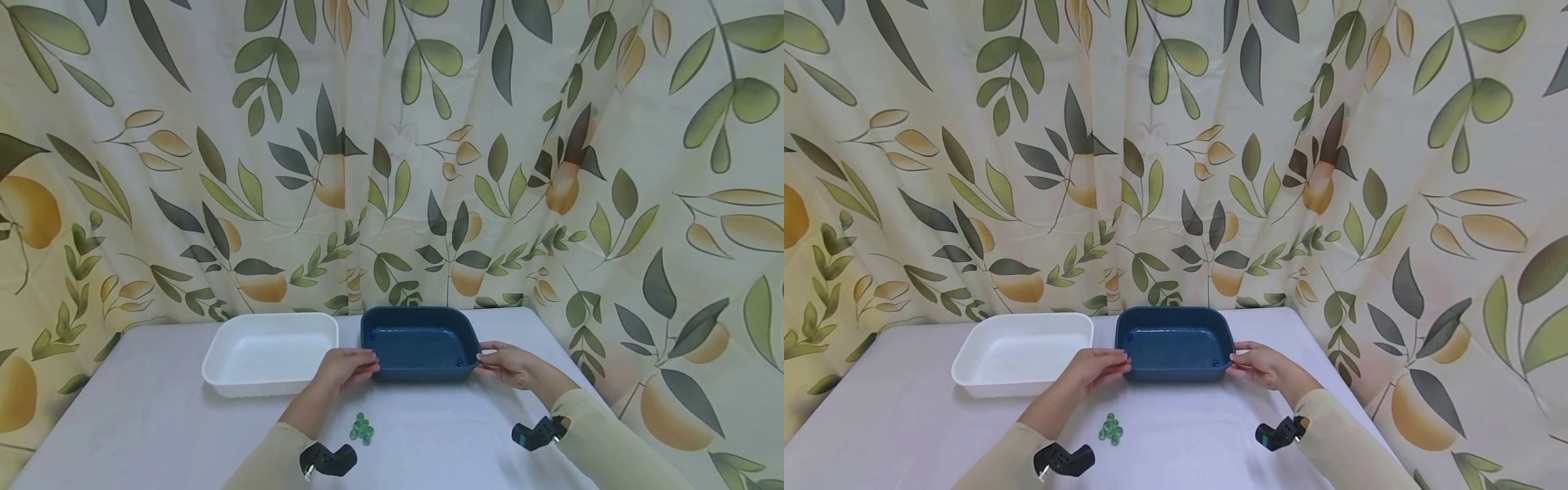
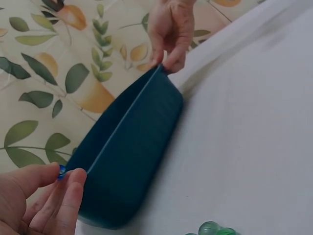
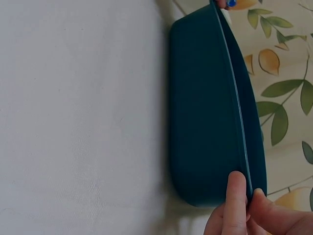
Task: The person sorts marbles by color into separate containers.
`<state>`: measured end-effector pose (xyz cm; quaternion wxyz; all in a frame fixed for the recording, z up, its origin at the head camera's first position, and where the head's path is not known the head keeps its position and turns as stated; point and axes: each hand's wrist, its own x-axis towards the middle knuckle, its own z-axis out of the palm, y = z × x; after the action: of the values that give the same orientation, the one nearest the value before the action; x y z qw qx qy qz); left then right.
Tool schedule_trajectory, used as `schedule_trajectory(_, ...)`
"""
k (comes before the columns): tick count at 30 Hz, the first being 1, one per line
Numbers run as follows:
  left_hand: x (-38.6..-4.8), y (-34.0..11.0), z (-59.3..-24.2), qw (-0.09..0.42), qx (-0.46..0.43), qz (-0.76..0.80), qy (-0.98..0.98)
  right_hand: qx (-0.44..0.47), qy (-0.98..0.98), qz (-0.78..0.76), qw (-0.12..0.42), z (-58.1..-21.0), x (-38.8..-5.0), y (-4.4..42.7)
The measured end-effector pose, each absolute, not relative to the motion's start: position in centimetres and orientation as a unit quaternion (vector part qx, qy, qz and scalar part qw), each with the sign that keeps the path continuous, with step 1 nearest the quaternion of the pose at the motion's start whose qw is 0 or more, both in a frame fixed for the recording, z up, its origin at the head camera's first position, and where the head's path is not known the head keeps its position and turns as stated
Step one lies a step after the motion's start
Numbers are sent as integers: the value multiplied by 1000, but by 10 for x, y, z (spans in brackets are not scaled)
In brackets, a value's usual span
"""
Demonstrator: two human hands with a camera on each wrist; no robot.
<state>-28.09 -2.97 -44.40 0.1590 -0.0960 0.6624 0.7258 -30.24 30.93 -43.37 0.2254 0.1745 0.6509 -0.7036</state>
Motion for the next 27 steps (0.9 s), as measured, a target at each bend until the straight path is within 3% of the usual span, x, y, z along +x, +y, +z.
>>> schedule_trajectory(27,-283,-25,-438,150,-110,710,679,179,648,-707,219,-437,-303,310)
